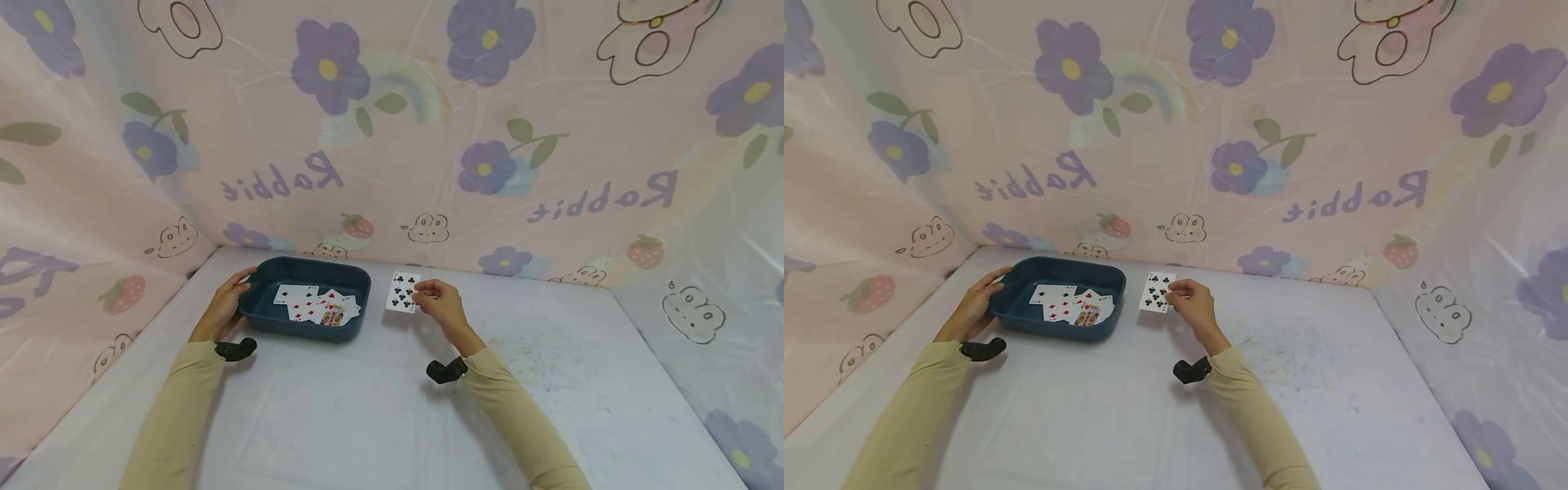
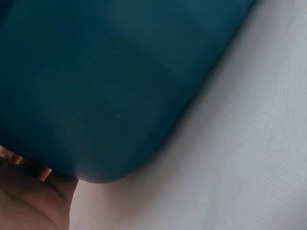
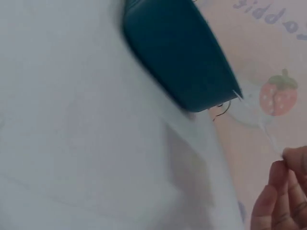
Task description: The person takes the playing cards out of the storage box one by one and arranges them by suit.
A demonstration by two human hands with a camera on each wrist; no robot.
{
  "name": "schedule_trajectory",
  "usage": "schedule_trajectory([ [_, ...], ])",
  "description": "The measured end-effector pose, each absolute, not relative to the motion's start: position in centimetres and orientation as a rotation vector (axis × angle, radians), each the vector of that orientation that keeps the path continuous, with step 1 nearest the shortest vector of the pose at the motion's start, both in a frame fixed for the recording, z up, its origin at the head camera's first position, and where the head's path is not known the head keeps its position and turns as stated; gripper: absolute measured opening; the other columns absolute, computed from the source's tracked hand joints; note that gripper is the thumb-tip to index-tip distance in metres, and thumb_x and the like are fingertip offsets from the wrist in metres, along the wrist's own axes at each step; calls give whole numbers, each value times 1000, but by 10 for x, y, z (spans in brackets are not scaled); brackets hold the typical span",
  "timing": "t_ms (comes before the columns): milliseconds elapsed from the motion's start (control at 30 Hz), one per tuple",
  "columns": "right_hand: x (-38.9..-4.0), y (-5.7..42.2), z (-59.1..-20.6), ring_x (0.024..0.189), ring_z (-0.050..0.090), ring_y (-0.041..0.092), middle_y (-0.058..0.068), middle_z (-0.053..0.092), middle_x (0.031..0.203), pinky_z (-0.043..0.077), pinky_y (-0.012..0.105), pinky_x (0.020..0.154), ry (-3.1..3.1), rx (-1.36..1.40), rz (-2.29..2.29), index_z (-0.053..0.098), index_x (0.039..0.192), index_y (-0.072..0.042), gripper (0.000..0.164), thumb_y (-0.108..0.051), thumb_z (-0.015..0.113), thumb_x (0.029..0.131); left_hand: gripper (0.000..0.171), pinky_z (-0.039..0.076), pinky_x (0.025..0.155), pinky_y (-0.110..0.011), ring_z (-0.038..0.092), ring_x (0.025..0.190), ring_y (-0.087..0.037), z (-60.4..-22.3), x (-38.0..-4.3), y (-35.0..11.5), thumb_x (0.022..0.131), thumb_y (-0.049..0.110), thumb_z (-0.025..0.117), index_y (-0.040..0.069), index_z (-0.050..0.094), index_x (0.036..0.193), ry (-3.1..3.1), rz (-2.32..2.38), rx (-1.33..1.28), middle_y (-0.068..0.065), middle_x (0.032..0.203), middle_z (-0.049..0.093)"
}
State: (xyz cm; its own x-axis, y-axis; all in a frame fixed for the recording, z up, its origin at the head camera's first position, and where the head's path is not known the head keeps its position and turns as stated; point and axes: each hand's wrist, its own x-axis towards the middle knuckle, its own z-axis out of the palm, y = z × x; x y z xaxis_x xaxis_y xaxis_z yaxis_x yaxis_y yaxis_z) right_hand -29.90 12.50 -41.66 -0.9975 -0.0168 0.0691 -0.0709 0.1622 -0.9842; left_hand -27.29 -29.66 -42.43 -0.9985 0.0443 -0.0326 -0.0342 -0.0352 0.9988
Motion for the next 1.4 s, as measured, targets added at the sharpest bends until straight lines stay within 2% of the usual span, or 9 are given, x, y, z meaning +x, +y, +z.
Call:
schedule_trajectory([
  [133, -299, 126, -425, 73, 62, 13, 8, 66, 87, 53, 28, 67, -2437, 40, 1998, 67, 103, 3, 20, 1, 71, 83, 48, 40, 98, -30, 27, 134, -33, -426, -274, -297, 108, 15, 26, 13, 20, 155, 2127, 2239, 7, -18, 159, 8],
  [333, -299, 127, -435, 65, 61, 11, 5, 67, 78, 50, 24, 59, -2532, -10, 1923, 67, 97, 3, 17, 0, 72, 81, 48, 24, 109, -45, 20, 139, -35, -425, -275, -296, 108, 16, 24, 12, 19, 155, 2182, 2188, -27, -14, 160, 5],
  [433, -299, 127, -439, 63, 61, 11, 4, 68, 76, 49, 23, 57, -2564, -20, 1874, 68, 96, 2, 16, 0, 73, 80, 48, 30, 107, -39, 21, 137, -35, -426, -275, -297, 107, 17, 25, 12, 20, 155, 2185, 2189, -19, -15, 160, 4],
  [600, -299, 126, -443, 60, 61, 11, 5, 69, 76, 49, 23, 56, -2612, -40, 1792, 68, 96, 1, 17, -2, 74, 80, 48, 42, 94, -25, 26, 133, -34, -427, -275, -298, 107, 15, 25, 11, 20, 155, 2161, 2215, 6, -17, 159, 7],
  [1100, -296, 130, -443, 66, 62, 16, 5, 68, 75, 50, 28, 59, -2689, 89, 1383, 69, 91, 0, 17, -3, 78, 77, 48, 42, 93, -25, 22, 136, -35, -427, -275, -296, 108, 17, 26, 11, 18, 155, 2190, 2188, -12, -15, 160, 5],
  [1200, -296, 132, -444, 65, 62, 18, 5, 67, 73, 50, 29, 59, -2659, 124, 1369, 69, 89, 1, 15, -3, 77, 76, 48, 39, 99, -30, 22, 136, -35, -428, -276, -296, 108, 17, 25, 11, 19, 155, 2191, 2183, -21, -15, 160, 6],
  [1400, -295, 136, -442, 58, 61, 15, 4, 66, 70, 49, 29, 54, -2613, 166, 1369, 69, 86, 0, 13, -5, 75, 75, 49, 23, 109, -47, 19, 139, -35, -428, -276, -297, 108, 19, 23, 14, 18, 156, 2199, 2164, -38, -13, 160, 3],
])
